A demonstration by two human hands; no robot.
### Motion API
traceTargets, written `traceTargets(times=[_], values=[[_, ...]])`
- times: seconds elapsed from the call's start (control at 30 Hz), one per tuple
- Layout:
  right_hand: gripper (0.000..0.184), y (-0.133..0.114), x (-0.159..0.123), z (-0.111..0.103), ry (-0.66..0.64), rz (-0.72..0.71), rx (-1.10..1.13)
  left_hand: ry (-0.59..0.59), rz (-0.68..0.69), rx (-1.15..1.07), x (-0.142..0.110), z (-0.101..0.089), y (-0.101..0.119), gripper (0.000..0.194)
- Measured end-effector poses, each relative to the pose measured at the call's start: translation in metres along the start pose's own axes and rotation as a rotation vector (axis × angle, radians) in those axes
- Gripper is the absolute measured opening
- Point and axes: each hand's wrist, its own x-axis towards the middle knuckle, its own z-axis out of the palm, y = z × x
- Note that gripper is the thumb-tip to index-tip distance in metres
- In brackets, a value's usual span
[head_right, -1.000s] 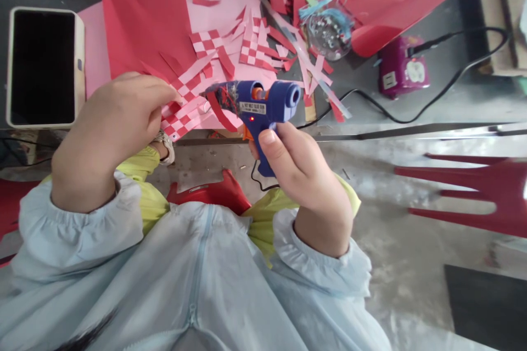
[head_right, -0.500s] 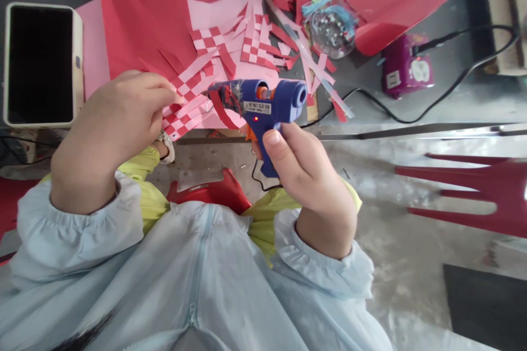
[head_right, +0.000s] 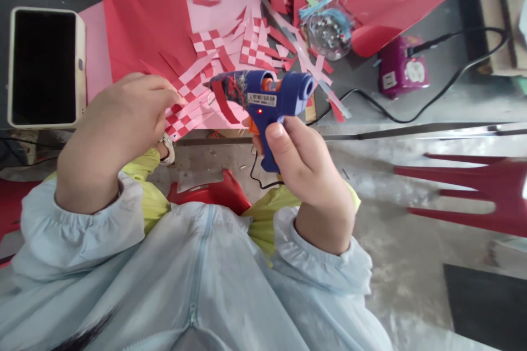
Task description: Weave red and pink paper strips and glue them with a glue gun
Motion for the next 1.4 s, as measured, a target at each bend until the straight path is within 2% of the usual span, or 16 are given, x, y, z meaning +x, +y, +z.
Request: traceTargets(times=[0.27,0.37,0.5,0.6,0.8,0.97,1.2,1.4], values=[[0.045,0.013,-0.005,0.001,0.209,0.090,0.136,0.010,-0.219,-0.185,0.001,-0.002,-0.003,0.040],[0.049,0.024,-0.009,0.000,0.304,0.110,0.121,0.021,-0.177,-0.195,0.000,-0.001,-0.006,0.039],[0.049,0.039,-0.018,-0.003,0.448,0.166,-0.087,0.097,-0.092,-0.226,-0.002,0.003,-0.011,0.038],[0.044,0.050,-0.022,-0.006,0.510,0.146,-0.226,0.143,-0.061,-0.251,-0.002,0.006,-0.016,0.039],[0.030,0.062,-0.023,-0.010,0.557,-0.086,-0.510,0.266,-0.044,-0.195,0.001,0.017,-0.025,0.033],[0.025,0.060,-0.025,-0.011,0.595,-0.090,-0.552,0.328,0.014,-0.140,0.001,0.018,-0.023,0.030],[0.029,0.058,-0.024,-0.013,0.595,-0.105,-0.579,0.351,0.201,-0.051,0.001,0.021,-0.013,0.024],[0.033,0.055,-0.025,-0.013,0.602,-0.113,-0.572,0.342,0.292,0.019,0.005,0.027,-0.005,0.031]])
